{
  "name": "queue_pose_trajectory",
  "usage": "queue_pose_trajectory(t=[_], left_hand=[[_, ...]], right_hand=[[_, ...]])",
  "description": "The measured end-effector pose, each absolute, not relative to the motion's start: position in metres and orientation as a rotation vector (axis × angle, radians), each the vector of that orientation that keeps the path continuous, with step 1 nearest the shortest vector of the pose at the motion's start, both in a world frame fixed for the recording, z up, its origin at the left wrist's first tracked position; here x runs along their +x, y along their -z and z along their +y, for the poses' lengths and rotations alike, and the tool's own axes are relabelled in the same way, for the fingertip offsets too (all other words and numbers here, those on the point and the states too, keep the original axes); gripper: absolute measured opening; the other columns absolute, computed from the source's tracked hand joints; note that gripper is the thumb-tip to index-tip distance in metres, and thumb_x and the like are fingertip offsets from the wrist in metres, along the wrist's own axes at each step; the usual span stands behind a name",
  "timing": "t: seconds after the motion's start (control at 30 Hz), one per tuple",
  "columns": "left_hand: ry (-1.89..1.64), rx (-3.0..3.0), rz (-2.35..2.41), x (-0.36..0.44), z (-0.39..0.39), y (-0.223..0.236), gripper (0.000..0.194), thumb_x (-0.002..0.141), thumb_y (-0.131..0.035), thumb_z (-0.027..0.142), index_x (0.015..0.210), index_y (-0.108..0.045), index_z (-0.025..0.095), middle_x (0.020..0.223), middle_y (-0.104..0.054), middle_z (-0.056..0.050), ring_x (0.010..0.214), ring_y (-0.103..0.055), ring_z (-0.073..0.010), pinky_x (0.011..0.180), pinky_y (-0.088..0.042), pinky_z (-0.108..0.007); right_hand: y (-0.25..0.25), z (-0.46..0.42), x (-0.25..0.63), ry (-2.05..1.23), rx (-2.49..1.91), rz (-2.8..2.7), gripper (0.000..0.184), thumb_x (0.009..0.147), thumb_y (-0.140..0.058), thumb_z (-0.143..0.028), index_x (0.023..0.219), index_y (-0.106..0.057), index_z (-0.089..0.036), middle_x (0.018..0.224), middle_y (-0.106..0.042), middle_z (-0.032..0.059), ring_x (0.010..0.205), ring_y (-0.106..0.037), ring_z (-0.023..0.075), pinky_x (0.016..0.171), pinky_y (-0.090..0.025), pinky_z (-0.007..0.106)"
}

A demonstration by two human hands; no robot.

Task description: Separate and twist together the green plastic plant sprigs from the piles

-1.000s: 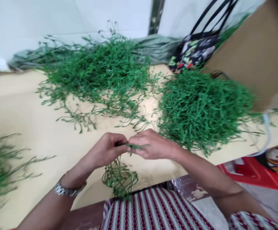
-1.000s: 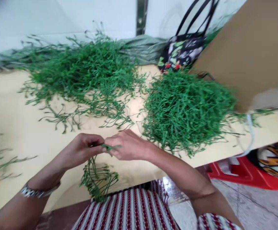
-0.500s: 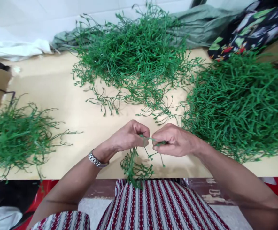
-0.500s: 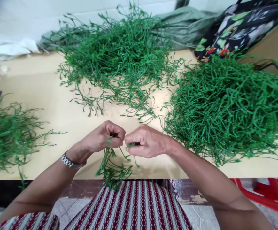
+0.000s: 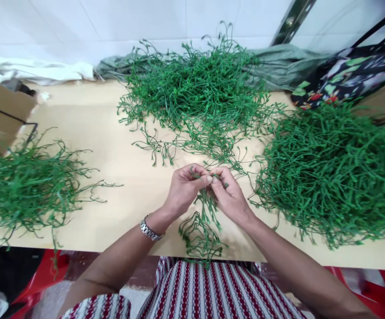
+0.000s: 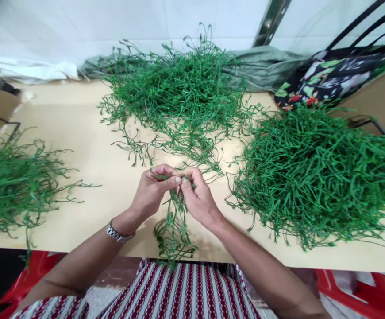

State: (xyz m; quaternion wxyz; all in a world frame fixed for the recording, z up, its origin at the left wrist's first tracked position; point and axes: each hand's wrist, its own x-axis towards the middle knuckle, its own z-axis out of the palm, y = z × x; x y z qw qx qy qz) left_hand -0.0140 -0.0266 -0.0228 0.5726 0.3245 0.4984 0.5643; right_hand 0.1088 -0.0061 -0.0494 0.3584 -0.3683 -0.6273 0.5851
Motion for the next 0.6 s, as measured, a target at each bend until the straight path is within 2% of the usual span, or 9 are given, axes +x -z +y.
queue_pose_trajectory(t=[0.13, 0.23, 0.3, 0.43, 0.6], left_hand=[[-1.336, 0.834, 1.301, -0.014, -0.024, 0.025, 0.014, 0.063, -0.066, 0.021, 0.059, -0.055, 0.014, 0.052, -0.054, 0.003, 0.049, -0.047, -0.0074, 0.05, -0.039, -0.021], [-1.222, 1.041, 1.423, -0.019, -0.024, 0.023, 0.009, 0.066, -0.061, 0.021, 0.062, -0.058, 0.013, 0.055, -0.053, 0.003, 0.051, -0.044, -0.0072, 0.051, -0.036, -0.02], [-1.045, 1.249, 1.495, -0.02, -0.024, 0.018, 0.008, 0.069, -0.056, 0.02, 0.066, -0.06, 0.013, 0.056, -0.052, 0.003, 0.052, -0.043, -0.0078, 0.051, -0.034, -0.02], [-0.671, 1.772, 1.53, -0.018, -0.022, 0.005, 0.017, 0.074, -0.048, 0.022, 0.059, -0.055, 0.016, 0.053, -0.051, 0.001, 0.052, -0.045, -0.0108, 0.052, -0.034, -0.022], [-0.617, 2.013, 1.253, -0.007, -0.024, -0.01, 0.02, 0.075, -0.047, 0.027, 0.055, -0.047, 0.02, 0.05, -0.05, 0.001, 0.045, -0.047, -0.013, 0.046, -0.036, -0.024]], right_hand=[[0.045, -0.004, 0.11, -1.33, -1.035, -1.829, 0.017, 0.088, -0.038, -0.03, 0.099, -0.045, -0.019, 0.072, -0.054, 0.0, 0.06, -0.051, 0.011, 0.056, -0.042, 0.022], [0.039, 0.0, 0.117, -0.985, -1.072, -2.11, 0.019, 0.086, -0.039, -0.022, 0.103, -0.047, -0.018, 0.086, -0.061, 0.0054, 0.075, -0.057, 0.015, 0.067, -0.044, 0.026], [0.032, 0.003, 0.124, -0.708, -1.061, -2.352, 0.018, 0.083, -0.04, -0.016, 0.096, -0.051, -0.017, 0.088, -0.061, 0.0077, 0.081, -0.056, 0.0174, 0.07, -0.042, 0.027], [0.011, 0.014, 0.146, -0.38, -0.827, -2.768, 0.017, 0.073, -0.043, -0.009, 0.085, -0.053, -0.018, 0.076, -0.06, 0.0029, 0.071, -0.053, 0.0162, 0.059, -0.038, 0.026], [-0.024, 0.02, 0.172, -0.329, -0.531, -2.985, 0.017, 0.071, -0.045, -0.015, 0.084, -0.053, -0.022, 0.078, -0.062, -0.0023, 0.069, -0.049, 0.0138, 0.05, -0.031, 0.027]])
